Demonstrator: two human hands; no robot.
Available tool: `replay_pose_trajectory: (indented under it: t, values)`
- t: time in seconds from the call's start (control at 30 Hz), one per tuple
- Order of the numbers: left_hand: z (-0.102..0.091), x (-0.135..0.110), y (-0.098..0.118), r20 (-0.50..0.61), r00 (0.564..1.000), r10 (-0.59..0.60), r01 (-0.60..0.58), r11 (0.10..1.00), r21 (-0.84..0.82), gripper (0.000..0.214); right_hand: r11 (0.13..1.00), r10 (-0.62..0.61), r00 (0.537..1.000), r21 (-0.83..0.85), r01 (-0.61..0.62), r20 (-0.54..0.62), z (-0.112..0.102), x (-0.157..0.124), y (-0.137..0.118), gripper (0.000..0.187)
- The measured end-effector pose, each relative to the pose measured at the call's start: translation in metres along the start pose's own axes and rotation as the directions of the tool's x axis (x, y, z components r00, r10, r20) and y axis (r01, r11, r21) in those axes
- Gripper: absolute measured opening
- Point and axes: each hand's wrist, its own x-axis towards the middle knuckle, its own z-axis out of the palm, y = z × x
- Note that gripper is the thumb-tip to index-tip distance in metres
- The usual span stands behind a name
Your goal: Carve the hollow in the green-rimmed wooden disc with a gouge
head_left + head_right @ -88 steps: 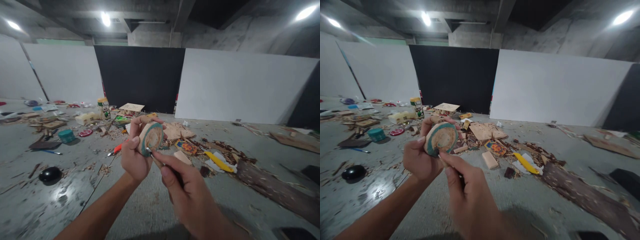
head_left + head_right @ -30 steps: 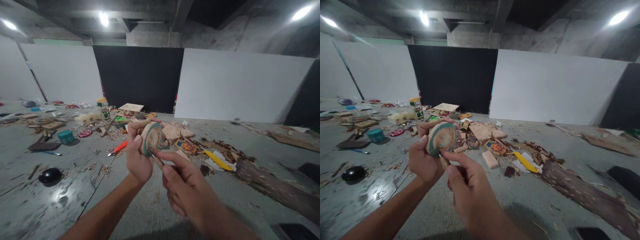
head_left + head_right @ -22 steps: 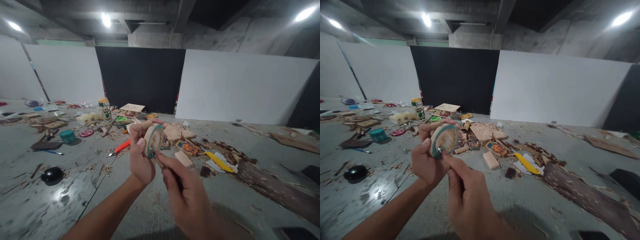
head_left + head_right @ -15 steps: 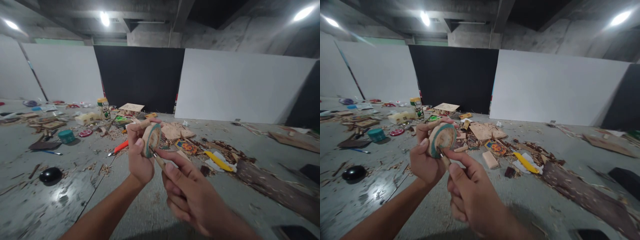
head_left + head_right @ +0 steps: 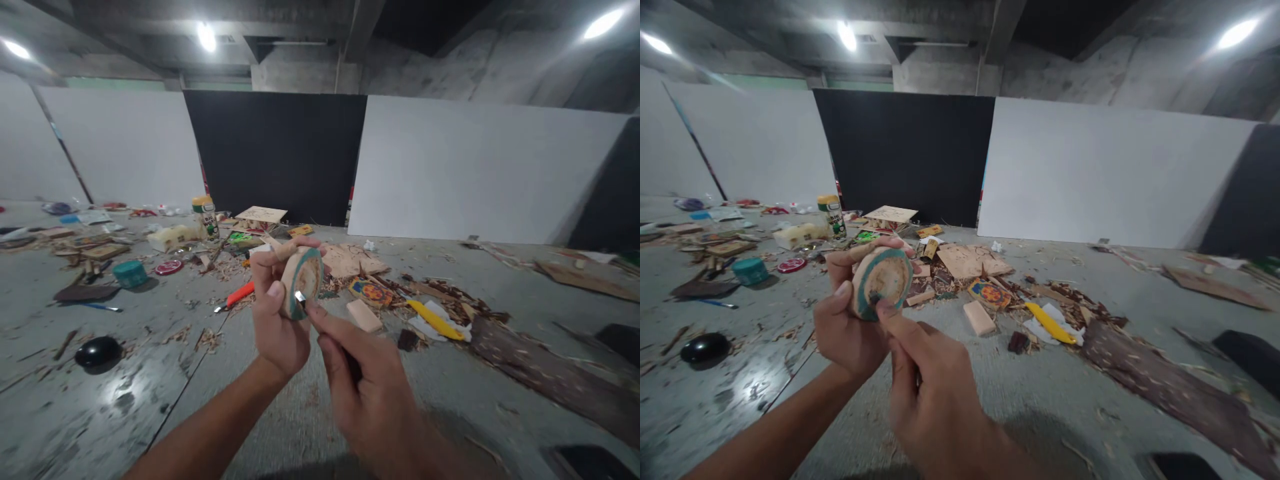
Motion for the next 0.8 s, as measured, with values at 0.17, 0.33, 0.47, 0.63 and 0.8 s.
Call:
replay_pose_trajectory:
  t: [0.17, 0.33, 0.47, 0.63, 0.8]
  values:
    - [0.000, 0.000, -0.003, -0.032, 0.999, 0.005, -0.005, 1.000, 0.020, 0.013, 0.999, 0.019, 1.000, -0.038, -0.019, -0.002, -0.001, 0.001, 0.000, 0.036]
    - [-0.001, -0.003, -0.005, -0.065, 0.998, 0.013, -0.011, 0.999, 0.030, 0.012, 0.958, 0.238, 0.971, 0.154, -0.241, 0.035, -0.004, 0.004, -0.007, 0.032]
    - [0.002, 0.002, 0.000, -0.019, 0.996, -0.089, 0.089, 0.996, -0.031, 0.016, 0.995, -0.083, 0.995, -0.065, 0.079, -0.063, -0.002, 0.006, 0.000, 0.035]
    - [0.002, 0.019, 0.013, 0.147, 0.830, -0.538, 0.552, 0.831, -0.074, 0.023, 0.978, -0.115, 0.983, -0.188, 0.088, -0.140, -0.028, 0.016, -0.002, 0.036]
    - [-0.005, 0.036, 0.024, 0.072, 0.707, -0.703, 0.707, 0.698, -0.114, 0.023, 0.917, -0.122, 0.992, -0.385, 0.105, -0.019, -0.061, 0.024, -0.011, 0.032]
